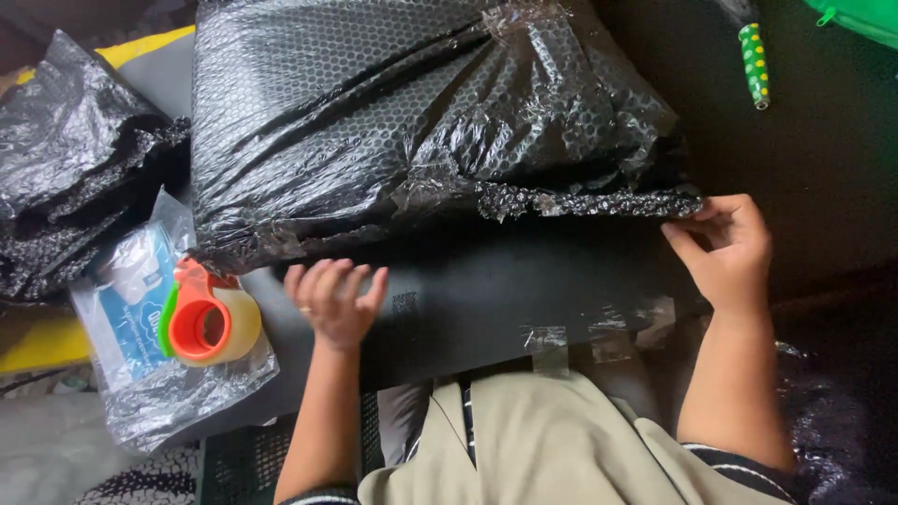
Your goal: Wrapping a large object in black bubble wrap, securing it with tape, and cleaning the surface with a brush.
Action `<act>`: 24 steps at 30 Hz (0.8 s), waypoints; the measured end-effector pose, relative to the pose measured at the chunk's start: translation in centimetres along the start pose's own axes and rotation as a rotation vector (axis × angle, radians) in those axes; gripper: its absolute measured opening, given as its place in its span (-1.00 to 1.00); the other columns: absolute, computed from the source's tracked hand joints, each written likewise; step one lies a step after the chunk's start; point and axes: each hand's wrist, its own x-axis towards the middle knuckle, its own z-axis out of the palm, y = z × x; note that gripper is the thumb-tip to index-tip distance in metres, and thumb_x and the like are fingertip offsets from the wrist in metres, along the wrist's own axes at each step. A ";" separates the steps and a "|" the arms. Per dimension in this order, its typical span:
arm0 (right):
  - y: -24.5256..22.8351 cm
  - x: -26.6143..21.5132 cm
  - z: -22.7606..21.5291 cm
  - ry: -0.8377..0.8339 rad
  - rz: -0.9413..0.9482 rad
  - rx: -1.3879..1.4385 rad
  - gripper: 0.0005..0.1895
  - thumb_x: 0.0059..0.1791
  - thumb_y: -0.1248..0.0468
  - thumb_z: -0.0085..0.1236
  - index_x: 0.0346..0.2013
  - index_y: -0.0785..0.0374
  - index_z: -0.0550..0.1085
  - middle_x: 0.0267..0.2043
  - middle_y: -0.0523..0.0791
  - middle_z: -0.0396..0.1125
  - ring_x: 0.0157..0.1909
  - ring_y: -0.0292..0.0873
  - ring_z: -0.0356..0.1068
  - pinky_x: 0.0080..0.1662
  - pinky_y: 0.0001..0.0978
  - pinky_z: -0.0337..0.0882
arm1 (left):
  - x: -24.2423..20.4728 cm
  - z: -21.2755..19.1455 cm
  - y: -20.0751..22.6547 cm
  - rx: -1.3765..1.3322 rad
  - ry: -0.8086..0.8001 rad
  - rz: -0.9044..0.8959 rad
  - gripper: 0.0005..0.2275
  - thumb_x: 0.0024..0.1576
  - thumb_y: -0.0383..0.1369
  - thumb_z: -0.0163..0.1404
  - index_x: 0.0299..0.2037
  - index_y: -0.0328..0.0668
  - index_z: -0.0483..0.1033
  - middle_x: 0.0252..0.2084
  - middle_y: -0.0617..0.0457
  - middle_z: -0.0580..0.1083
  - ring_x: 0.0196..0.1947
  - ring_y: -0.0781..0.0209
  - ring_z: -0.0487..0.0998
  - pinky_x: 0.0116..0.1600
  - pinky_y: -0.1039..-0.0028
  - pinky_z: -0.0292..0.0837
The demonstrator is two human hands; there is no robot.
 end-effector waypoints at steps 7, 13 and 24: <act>0.6 0.1 0.1 -0.011 -0.034 -0.059 -0.77 0.08 0.54 0.32 -0.07 0.36 0.42 -0.13 -0.06 0.40 -0.04 -0.23 0.41 0.08 -0.42 0.47 | 1.1 1.5 0.5 0.169 -0.216 0.087 -0.82 0.31 -0.36 0.14 0.09 -0.11 0.59 0.14 -0.05 0.49 0.09 0.02 0.51 0.22 0.18 0.33; 1.3 0.1 -0.8 0.007 -0.027 -0.061 -0.80 0.11 0.55 0.29 -0.08 0.35 0.44 -0.12 -0.06 0.40 -0.04 -0.23 0.40 0.08 -0.44 0.44 | 1.6 1.3 0.0 0.145 -0.163 0.085 -0.86 0.33 -0.36 0.07 0.02 -0.18 0.59 -0.05 -0.01 0.57 -0.18 0.12 0.55 0.09 0.31 0.25; 2.6 0.2 -1.3 0.005 -0.002 -0.028 -0.81 0.12 0.55 0.25 -0.09 0.31 0.43 -0.13 -0.09 0.36 -0.07 -0.27 0.36 0.03 -0.51 0.38 | 4.4 -0.5 1.4 0.293 -0.457 0.092 -0.92 0.33 -0.27 0.04 -0.20 0.03 0.50 -0.29 0.24 0.48 -0.19 0.19 0.51 0.08 0.35 0.22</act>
